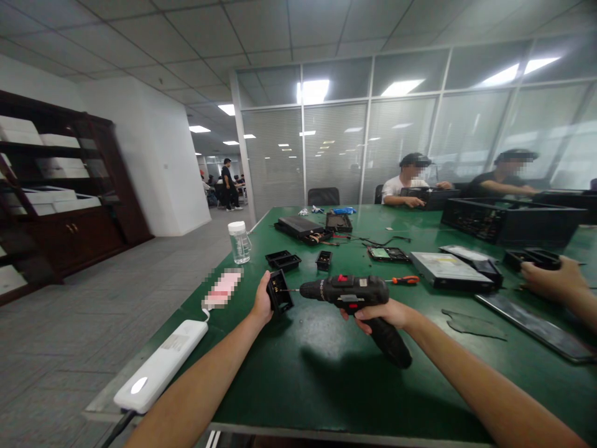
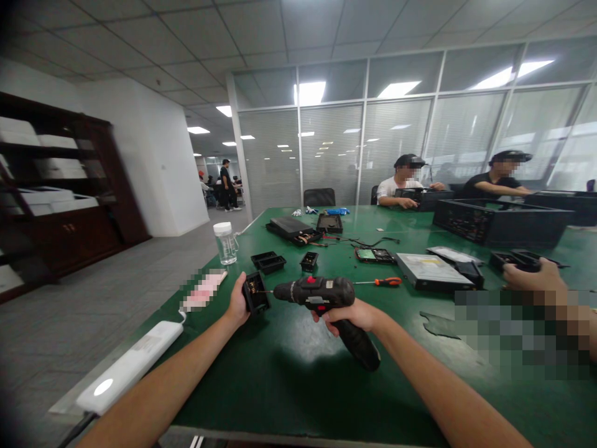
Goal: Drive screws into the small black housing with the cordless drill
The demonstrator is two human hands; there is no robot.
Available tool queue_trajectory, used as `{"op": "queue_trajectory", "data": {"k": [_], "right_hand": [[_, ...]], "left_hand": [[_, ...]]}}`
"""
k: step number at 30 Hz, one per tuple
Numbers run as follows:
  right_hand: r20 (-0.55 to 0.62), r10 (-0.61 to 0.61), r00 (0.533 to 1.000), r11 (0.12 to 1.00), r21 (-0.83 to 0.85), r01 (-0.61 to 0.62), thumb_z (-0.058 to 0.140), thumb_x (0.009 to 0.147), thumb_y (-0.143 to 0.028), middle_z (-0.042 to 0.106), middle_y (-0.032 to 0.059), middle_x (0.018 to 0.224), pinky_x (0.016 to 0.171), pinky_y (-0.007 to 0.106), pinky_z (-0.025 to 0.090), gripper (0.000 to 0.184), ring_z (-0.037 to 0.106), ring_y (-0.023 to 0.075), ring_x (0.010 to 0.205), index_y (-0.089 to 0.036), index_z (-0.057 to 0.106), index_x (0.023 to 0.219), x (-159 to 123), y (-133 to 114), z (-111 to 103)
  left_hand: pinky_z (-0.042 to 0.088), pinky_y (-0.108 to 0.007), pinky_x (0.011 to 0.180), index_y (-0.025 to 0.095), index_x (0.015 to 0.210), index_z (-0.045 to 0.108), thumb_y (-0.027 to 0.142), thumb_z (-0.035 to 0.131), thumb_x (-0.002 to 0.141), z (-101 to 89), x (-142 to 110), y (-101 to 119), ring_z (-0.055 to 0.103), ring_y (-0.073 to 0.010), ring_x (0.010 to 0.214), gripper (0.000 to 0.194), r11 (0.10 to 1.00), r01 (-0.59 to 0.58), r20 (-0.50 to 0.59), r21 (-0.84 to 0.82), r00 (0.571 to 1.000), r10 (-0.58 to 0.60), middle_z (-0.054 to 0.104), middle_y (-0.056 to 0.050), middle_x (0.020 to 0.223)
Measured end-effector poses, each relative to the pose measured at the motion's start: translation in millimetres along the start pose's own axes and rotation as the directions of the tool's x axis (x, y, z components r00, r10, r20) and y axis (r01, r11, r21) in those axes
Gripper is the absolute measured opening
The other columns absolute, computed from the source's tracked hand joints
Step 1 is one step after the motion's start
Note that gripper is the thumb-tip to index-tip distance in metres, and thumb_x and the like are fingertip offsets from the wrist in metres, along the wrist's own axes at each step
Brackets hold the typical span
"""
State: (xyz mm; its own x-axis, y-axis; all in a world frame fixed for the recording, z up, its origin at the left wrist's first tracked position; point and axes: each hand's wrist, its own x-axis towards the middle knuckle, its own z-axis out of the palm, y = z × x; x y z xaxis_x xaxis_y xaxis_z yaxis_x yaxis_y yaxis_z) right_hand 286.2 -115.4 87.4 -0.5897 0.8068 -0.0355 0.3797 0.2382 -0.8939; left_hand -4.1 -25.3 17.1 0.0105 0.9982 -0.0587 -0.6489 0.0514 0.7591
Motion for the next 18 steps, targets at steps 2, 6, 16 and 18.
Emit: {"op": "queue_trajectory", "data": {"k": [2, 6, 16, 18], "right_hand": [[-0.043, 0.020, 0.999, 1.000, -0.010, -0.021, 0.046, 0.078, -0.039, 0.066, 0.0086, 0.106, 0.064, 0.028, 0.049, 0.037, 0.065, 0.0191, 0.069, -0.021, 0.064, 0.105, 0, 1, 0], [-0.056, 0.027, 0.998, 0.999, 0.028, -0.025, 0.049, 0.076, -0.043, 0.066, 0.0095, 0.105, 0.061, 0.028, 0.049, 0.038, 0.064, 0.0192, 0.067, -0.021, 0.065, 0.102, 2, 4, -2], [-0.179, 0.001, 0.984, 0.990, -0.139, -0.027, 0.045, 0.080, -0.038, 0.068, 0.0106, 0.090, 0.059, 0.027, 0.048, 0.036, 0.063, 0.0177, 0.060, -0.017, 0.065, 0.101, 5, 16, -1], [-0.099, 0.005, 0.995, 0.998, -0.064, -0.011, 0.046, 0.080, -0.038, 0.067, 0.0108, 0.098, 0.061, 0.028, 0.049, 0.036, 0.063, 0.0182, 0.062, -0.018, 0.065, 0.103, 5, 13, -1]], "left_hand": [[0.051, -0.029, 0.059, 0.013, 0.088, 0.065, 0.051, 0.058, 0.076, 1.4, -1, -1, 0.064, -0.0189, 0.059, 0.040, 0.999, -0.034, -0.010, 0.001, 0.999, 0.034, 0.065, -0.003, 0.062], [0.051, -0.029, 0.059, 0.013, 0.090, 0.065, 0.051, 0.060, 0.075, 2.6, -2, -6, 0.065, -0.0188, 0.060, 0.041, 0.998, -0.055, -0.008, 0.002, 0.998, 0.055, 0.066, -0.003, 0.065], [0.051, -0.029, 0.058, 0.012, 0.091, 0.065, 0.052, 0.058, 0.076, 3.6, -4, -5, 0.064, -0.0187, 0.059, 0.043, 0.998, -0.059, 0.010, 0.005, 0.998, 0.059, 0.066, -0.004, 0.065], [0.051, -0.030, 0.059, 0.012, 0.091, 0.065, 0.053, 0.058, 0.076, 4.2, -5, -5, 0.063, -0.0191, 0.058, 0.044, 0.997, -0.074, 0.004, 0.022, 0.997, 0.074, 0.066, -0.005, 0.067]]}}
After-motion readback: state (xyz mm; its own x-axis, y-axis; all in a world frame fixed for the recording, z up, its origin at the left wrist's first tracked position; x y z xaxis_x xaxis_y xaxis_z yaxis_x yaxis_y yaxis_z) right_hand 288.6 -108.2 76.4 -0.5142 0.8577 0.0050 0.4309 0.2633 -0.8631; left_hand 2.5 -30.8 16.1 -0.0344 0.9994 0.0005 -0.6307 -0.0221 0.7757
